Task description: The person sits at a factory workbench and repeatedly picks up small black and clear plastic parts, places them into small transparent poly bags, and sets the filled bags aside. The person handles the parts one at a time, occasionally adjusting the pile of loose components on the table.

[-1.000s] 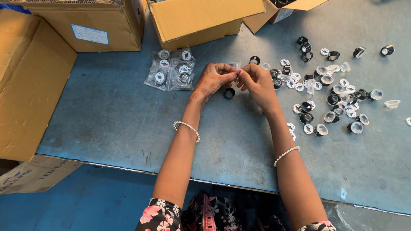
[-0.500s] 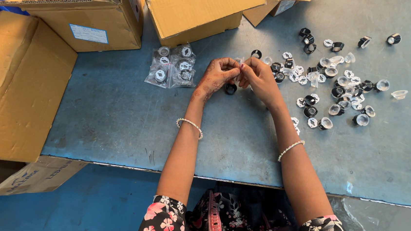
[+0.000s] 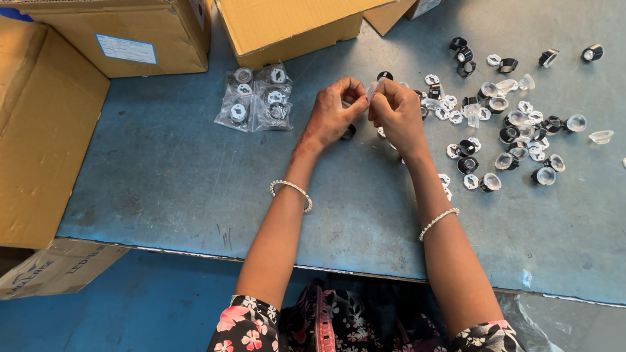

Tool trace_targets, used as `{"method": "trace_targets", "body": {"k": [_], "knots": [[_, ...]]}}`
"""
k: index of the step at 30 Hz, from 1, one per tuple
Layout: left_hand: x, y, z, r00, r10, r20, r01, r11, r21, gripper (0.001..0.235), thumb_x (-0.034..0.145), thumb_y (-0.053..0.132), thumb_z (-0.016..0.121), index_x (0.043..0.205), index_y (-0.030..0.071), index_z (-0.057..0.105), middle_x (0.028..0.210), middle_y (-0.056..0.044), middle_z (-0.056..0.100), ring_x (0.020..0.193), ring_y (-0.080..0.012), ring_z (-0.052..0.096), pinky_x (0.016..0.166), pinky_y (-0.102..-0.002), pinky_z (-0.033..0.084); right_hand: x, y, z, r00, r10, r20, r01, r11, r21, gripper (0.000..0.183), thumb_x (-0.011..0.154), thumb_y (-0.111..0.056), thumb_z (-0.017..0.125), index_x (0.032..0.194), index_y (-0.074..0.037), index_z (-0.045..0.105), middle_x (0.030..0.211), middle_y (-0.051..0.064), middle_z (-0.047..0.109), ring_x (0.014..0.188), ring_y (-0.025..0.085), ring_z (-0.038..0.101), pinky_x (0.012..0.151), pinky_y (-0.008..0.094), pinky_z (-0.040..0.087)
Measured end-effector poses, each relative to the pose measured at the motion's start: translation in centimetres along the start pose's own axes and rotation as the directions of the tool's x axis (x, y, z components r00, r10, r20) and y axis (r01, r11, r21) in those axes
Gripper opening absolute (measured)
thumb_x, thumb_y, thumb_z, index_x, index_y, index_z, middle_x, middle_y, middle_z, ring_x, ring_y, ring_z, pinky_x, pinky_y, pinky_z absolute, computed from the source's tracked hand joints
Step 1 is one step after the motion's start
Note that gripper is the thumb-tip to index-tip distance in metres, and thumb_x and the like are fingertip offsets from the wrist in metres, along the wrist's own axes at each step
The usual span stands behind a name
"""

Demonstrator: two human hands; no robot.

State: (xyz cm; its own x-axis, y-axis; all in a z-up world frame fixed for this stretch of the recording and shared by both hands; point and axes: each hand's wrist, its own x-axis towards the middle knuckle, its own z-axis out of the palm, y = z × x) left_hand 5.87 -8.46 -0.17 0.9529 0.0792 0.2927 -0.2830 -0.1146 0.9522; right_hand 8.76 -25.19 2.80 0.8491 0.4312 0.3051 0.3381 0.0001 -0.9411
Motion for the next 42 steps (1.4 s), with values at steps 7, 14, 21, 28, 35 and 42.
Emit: {"method": "trace_targets", "body": {"k": [7,14,21,28,35,42], "knots": [[-0.5,2.7,-0.4,0.958,0.218,-0.186,-0.133,0.914,0.383,0.016,0.088,0.012,0.072,0.093,0.003,0.060,0.088,-0.007,0.067,0.078,-0.0161,0.069,0.069,-0.032,0.057,-0.4,0.1,0.7,0.998,0.002,0.065,0.001,0.999,-0.042,0.020,0.096,-0.009,0.056,0.077,-0.003,0.057,0.064,0.000,0.059,0.056,0.004,0.052,0.051,0.021,0.039],[-0.3,2.6,0.1,0.994,0.071,-0.079,-0.046,0.958,0.284,0.027,0.090,0.021,0.076,0.102,0.003,0.059,0.094,-0.009,0.071,0.091,-0.0185,0.074,0.079,-0.032,0.058,-0.4,-0.6,0.1,0.995,-0.100,-0.013,0.096,0.977,-0.188,0.019,0.095,-0.010,0.059,0.078,-0.001,0.060,0.062,0.001,0.060,0.056,0.004,0.055,0.052,0.023,0.042],[0.2,1.3,-0.4,0.981,0.012,-0.196,0.024,0.983,0.180,0.016,0.091,0.012,0.074,0.102,0.003,0.066,0.090,-0.010,0.079,0.083,-0.0147,0.077,0.074,-0.029,0.064,-0.1,0.2,-0.5,0.996,-0.086,-0.021,0.081,0.981,-0.174,0.016,0.097,-0.011,0.058,0.086,-0.001,0.064,0.070,0.002,0.066,0.061,0.006,0.059,0.055,0.023,0.047],[1.4,-1.8,-1.4,0.977,-0.103,-0.189,0.033,0.939,-0.343,0.013,0.095,0.000,0.066,0.105,0.002,0.059,0.096,-0.011,0.078,0.085,-0.0128,0.075,0.072,-0.032,0.069,0.9,0.9,-1.7,0.990,0.121,-0.078,-0.106,0.979,0.175,0.023,0.101,-0.023,0.061,0.114,-0.005,0.066,0.098,0.003,0.072,0.086,0.008,0.070,0.064,0.025,0.057],[0.8,-1.0,-1.3,0.979,-0.034,-0.200,-0.033,0.946,-0.323,0.008,0.096,0.000,0.068,0.104,0.001,0.068,0.101,-0.007,0.077,0.088,-0.0130,0.074,0.071,-0.030,0.068,0.4,0.8,-1.9,0.994,0.107,0.001,-0.101,0.934,0.344,0.023,0.105,-0.025,0.065,0.115,-0.005,0.067,0.103,0.004,0.072,0.090,0.010,0.068,0.072,0.025,0.053],[0.5,1.0,-1.3,0.975,-0.033,-0.221,-0.010,0.982,-0.190,0.022,0.088,0.011,0.078,0.109,0.003,0.077,0.104,-0.005,0.077,0.085,-0.0128,0.075,0.065,-0.026,0.066,0.4,0.5,-2.3,0.997,0.068,0.023,-0.071,0.915,0.397,0.016,0.104,-0.022,0.066,0.112,-0.008,0.065,0.101,0.002,0.071,0.090,0.008,0.065,0.073,0.026,0.053]]}}
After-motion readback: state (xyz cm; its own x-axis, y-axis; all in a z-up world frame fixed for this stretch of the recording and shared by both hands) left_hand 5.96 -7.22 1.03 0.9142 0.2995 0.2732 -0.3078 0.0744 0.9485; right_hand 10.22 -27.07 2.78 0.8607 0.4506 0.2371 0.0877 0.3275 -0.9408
